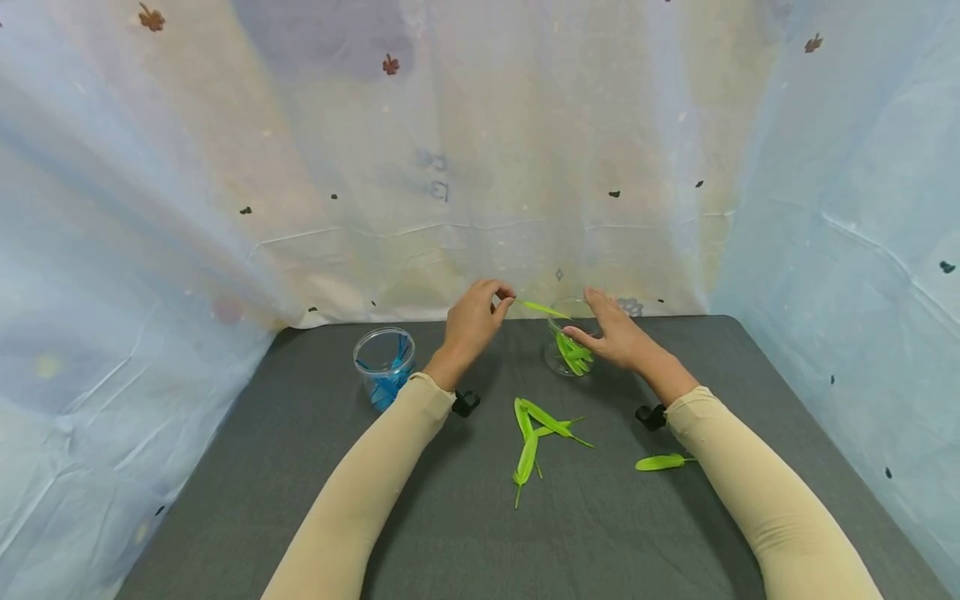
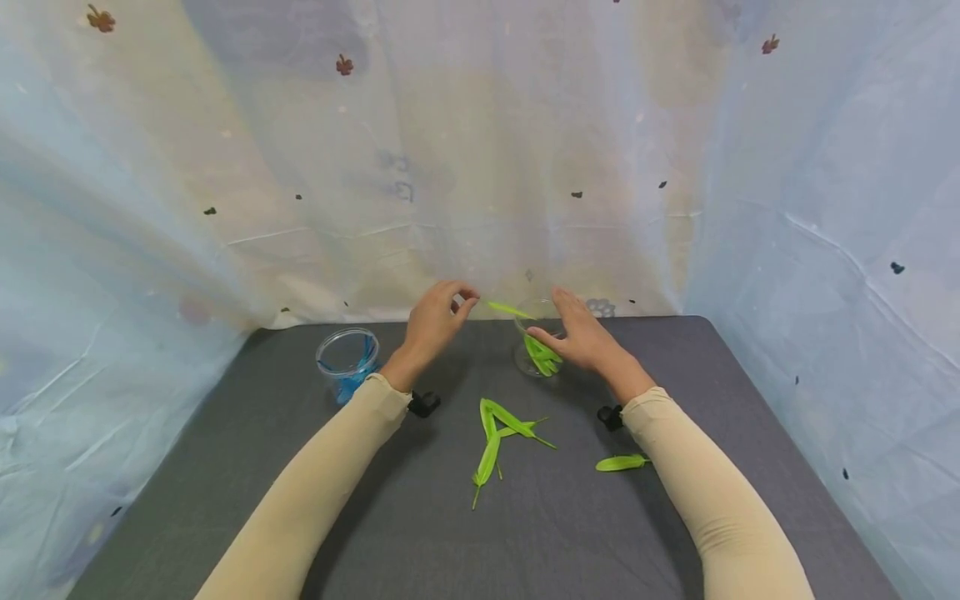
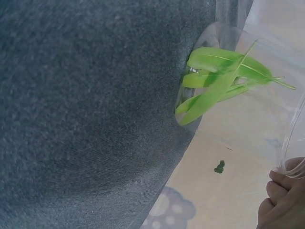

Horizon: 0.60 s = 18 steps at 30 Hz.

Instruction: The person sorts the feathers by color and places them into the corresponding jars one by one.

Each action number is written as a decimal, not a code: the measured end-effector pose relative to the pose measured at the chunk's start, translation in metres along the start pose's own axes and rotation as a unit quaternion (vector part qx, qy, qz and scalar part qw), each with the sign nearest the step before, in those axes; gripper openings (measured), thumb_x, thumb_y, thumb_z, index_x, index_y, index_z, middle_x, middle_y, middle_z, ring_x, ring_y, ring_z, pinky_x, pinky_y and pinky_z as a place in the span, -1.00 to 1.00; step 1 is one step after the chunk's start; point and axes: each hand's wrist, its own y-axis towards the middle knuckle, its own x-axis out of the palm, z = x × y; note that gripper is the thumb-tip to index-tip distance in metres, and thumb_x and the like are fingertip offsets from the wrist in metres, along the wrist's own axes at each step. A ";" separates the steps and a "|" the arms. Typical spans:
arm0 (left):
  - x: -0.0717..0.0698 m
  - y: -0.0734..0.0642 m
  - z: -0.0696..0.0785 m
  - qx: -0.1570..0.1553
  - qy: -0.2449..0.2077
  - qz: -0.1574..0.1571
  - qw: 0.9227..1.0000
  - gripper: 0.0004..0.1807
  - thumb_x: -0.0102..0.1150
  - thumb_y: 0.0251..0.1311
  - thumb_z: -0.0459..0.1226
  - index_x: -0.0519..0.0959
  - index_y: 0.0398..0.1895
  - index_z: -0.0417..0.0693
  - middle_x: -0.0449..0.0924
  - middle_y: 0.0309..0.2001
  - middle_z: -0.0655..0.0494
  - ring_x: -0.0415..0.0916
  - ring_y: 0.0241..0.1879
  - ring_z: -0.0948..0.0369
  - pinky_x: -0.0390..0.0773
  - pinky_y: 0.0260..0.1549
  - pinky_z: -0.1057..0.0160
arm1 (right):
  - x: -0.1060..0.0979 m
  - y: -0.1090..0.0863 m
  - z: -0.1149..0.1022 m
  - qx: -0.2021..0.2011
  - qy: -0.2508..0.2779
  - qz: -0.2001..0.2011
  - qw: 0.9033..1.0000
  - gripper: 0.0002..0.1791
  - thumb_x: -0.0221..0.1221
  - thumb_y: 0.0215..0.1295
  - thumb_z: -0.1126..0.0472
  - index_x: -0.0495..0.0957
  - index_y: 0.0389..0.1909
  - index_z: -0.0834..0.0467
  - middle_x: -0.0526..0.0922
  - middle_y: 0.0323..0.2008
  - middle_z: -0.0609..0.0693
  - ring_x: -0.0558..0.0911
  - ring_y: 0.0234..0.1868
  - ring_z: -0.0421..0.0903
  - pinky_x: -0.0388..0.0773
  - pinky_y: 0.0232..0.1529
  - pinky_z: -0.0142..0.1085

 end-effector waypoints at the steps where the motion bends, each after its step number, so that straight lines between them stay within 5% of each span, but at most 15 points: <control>1: 0.001 0.001 0.001 0.002 0.001 -0.001 1.000 -0.84 0.23 0.59 -0.12 0.73 0.04 0.10 0.67 0.02 0.15 0.60 -0.27 0.21 0.62 -0.43 0.21 | 0.000 0.000 0.000 0.002 0.000 0.000 1.000 0.19 0.05 0.54 -0.47 -0.26 0.76 0.22 -0.23 0.75 0.25 -0.21 0.74 0.30 -0.22 0.69 0.28; 18: 0.023 0.014 0.022 0.007 0.042 -0.033 0.999 -0.86 0.26 0.57 -0.14 0.75 0.02 0.12 0.67 0.09 0.16 0.67 -0.22 0.21 0.69 -0.33 0.20 | -0.001 0.000 -0.002 0.004 0.002 0.002 1.000 0.18 0.07 0.55 -0.44 -0.24 0.76 0.23 -0.20 0.74 0.26 -0.20 0.73 0.32 -0.19 0.67 0.33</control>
